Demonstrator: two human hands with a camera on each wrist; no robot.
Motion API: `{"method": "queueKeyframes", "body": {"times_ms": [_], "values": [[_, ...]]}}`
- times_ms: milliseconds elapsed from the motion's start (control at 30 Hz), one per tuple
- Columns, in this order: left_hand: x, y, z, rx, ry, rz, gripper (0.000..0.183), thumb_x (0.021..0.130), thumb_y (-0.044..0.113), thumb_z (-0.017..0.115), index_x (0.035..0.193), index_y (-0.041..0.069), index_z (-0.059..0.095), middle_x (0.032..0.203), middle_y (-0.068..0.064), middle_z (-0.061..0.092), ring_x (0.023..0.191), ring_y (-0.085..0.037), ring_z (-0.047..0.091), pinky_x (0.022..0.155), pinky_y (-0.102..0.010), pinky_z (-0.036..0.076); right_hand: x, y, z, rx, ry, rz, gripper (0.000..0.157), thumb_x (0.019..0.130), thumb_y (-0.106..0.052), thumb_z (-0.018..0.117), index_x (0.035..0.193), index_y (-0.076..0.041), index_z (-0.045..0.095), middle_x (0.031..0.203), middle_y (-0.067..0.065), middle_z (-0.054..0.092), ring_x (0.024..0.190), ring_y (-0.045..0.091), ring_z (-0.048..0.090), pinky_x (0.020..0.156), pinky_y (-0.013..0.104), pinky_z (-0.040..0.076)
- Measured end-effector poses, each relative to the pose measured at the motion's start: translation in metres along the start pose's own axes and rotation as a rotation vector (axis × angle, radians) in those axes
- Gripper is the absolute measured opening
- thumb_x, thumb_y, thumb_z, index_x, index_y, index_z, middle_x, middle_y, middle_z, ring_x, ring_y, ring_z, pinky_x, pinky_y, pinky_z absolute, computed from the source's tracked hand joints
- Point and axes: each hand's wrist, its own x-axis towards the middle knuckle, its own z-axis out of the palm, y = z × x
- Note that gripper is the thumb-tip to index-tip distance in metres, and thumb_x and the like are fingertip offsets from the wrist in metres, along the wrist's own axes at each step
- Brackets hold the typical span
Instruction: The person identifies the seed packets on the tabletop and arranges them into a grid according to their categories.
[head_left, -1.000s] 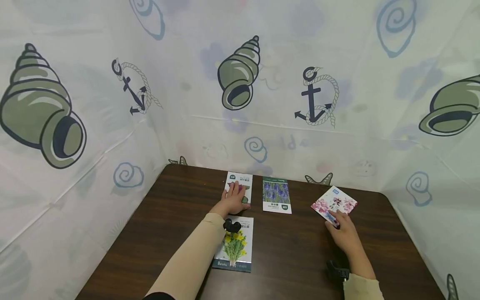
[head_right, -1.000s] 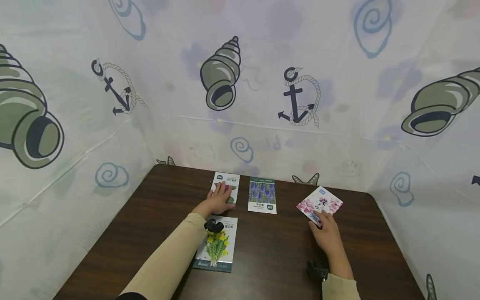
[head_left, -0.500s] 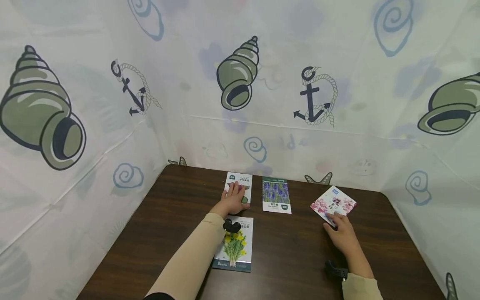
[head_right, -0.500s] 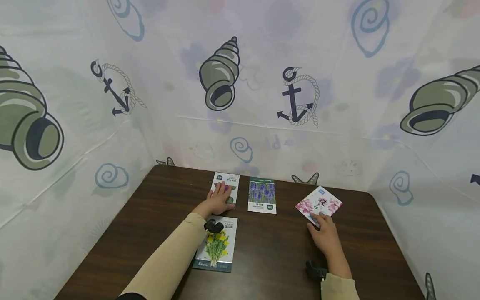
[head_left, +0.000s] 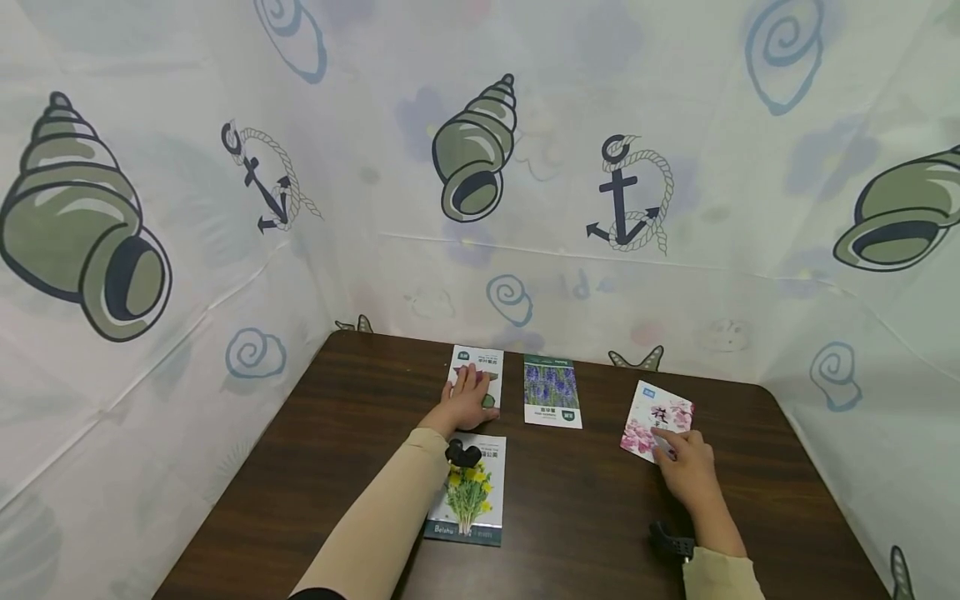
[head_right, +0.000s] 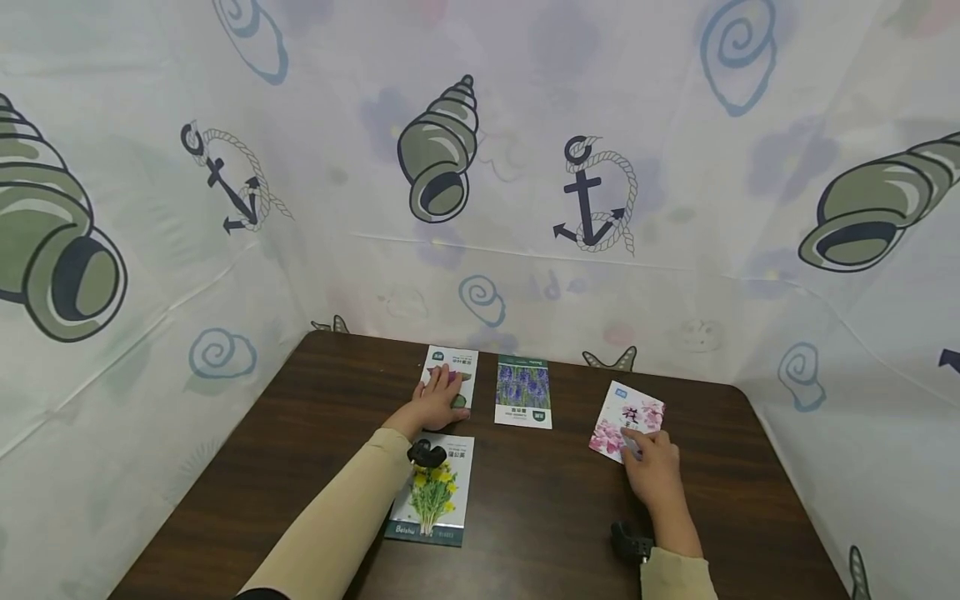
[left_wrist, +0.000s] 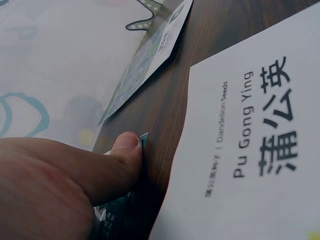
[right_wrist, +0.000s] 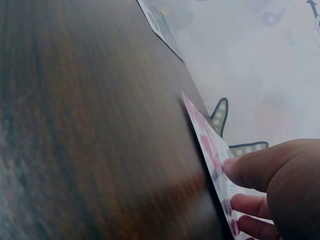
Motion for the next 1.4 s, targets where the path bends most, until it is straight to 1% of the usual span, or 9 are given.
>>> {"method": "queueKeyframes", "body": {"times_ms": [133, 400, 567, 700, 833, 967, 1133, 1333, 1400], "values": [[0.001, 0.0, 0.0, 0.004, -0.005, -0.007, 0.093, 0.11, 0.055, 0.059, 0.178, 0.02, 0.006, 0.182, -0.011, -0.023, 0.17, -0.032, -0.021, 0.136, -0.064, -0.006, 0.0, -0.002, 0.0, 0.008, 0.005, 0.029, 0.039, 0.104, -0.019, 0.07, 0.14, -0.005, 0.071, 0.123, 0.029, 0.051, 0.113, 0.046, 0.046, 0.085, 0.05, 0.039], [-0.001, -0.002, 0.0, -0.014, 0.011, -0.009, 0.094, 0.109, 0.054, 0.061, 0.178, 0.021, 0.007, 0.182, -0.011, -0.022, 0.17, -0.032, -0.02, 0.136, -0.063, -0.007, 0.0, -0.004, 0.001, 0.021, 0.018, 0.032, 0.037, 0.1, -0.021, 0.077, 0.132, -0.002, 0.073, 0.124, 0.031, 0.049, 0.114, 0.046, 0.042, 0.088, 0.05, 0.032], [-0.001, -0.002, -0.001, -0.022, 0.004, -0.015, 0.094, 0.108, 0.054, 0.062, 0.178, 0.02, 0.007, 0.182, -0.011, -0.022, 0.17, -0.032, -0.021, 0.136, -0.063, -0.008, 0.001, -0.005, 0.001, 0.024, 0.03, 0.045, 0.038, 0.1, -0.025, 0.079, 0.129, -0.002, 0.074, 0.133, 0.034, 0.048, 0.122, 0.052, 0.041, 0.096, 0.06, 0.035], [-0.003, 0.0, -0.003, -0.025, 0.005, -0.011, 0.094, 0.109, 0.054, 0.061, 0.178, 0.02, 0.008, 0.182, -0.011, -0.022, 0.17, -0.032, -0.021, 0.136, -0.063, -0.008, 0.002, -0.004, 0.002, 0.037, 0.011, -0.047, 0.045, 0.098, -0.017, 0.08, 0.138, 0.001, 0.069, 0.15, 0.04, 0.045, 0.138, 0.063, 0.038, 0.113, 0.074, 0.033], [-0.007, 0.002, -0.005, -0.026, 0.001, -0.012, 0.094, 0.109, 0.053, 0.061, 0.178, 0.02, 0.007, 0.182, -0.011, -0.022, 0.17, -0.032, -0.021, 0.136, -0.063, -0.008, 0.002, -0.005, 0.003, 0.056, -0.056, -0.119, 0.05, 0.099, -0.014, 0.078, 0.145, 0.003, 0.064, 0.159, 0.039, 0.044, 0.147, 0.063, 0.038, 0.122, 0.077, 0.029], [-0.009, 0.005, -0.007, -0.026, -0.007, -0.018, 0.093, 0.11, 0.053, 0.059, 0.178, 0.019, 0.006, 0.182, -0.011, -0.023, 0.17, -0.032, -0.021, 0.136, -0.062, -0.009, 0.0, -0.01, 0.001, 0.059, -0.106, -0.074, 0.05, 0.102, -0.019, 0.076, 0.147, -0.001, 0.064, 0.158, 0.035, 0.046, 0.146, 0.059, 0.041, 0.122, 0.077, 0.032], [-0.01, 0.005, -0.007, -0.034, 0.003, -0.014, 0.093, 0.109, 0.053, 0.061, 0.178, 0.02, 0.007, 0.182, -0.011, -0.022, 0.17, -0.032, -0.02, 0.136, -0.062, -0.009, -0.001, -0.013, 0.001, 0.047, -0.096, -0.061, 0.045, 0.103, -0.021, 0.075, 0.143, -0.003, 0.065, 0.152, 0.034, 0.049, 0.14, 0.058, 0.043, 0.117, 0.077, 0.036], [-0.009, 0.006, -0.005, -0.043, 0.005, -0.013, 0.093, 0.109, 0.051, 0.062, 0.178, 0.019, 0.009, 0.182, -0.011, -0.021, 0.17, -0.033, -0.019, 0.136, -0.062, -0.009, -0.003, -0.014, 0.003, 0.026, -0.058, -0.048, 0.031, 0.101, -0.018, 0.077, 0.128, -0.004, 0.072, 0.14, 0.032, 0.055, 0.129, 0.056, 0.05, 0.108, 0.072, 0.043], [-0.008, 0.007, -0.004, -0.044, 0.004, -0.012, 0.093, 0.109, 0.051, 0.063, 0.178, 0.019, 0.01, 0.182, -0.012, -0.021, 0.17, -0.033, -0.019, 0.136, -0.062, -0.009, -0.003, -0.016, 0.003, 0.022, -0.051, -0.039, 0.032, 0.099, -0.016, 0.079, 0.127, -0.003, 0.071, 0.14, 0.033, 0.054, 0.128, 0.058, 0.049, 0.108, 0.072, 0.041]]}}
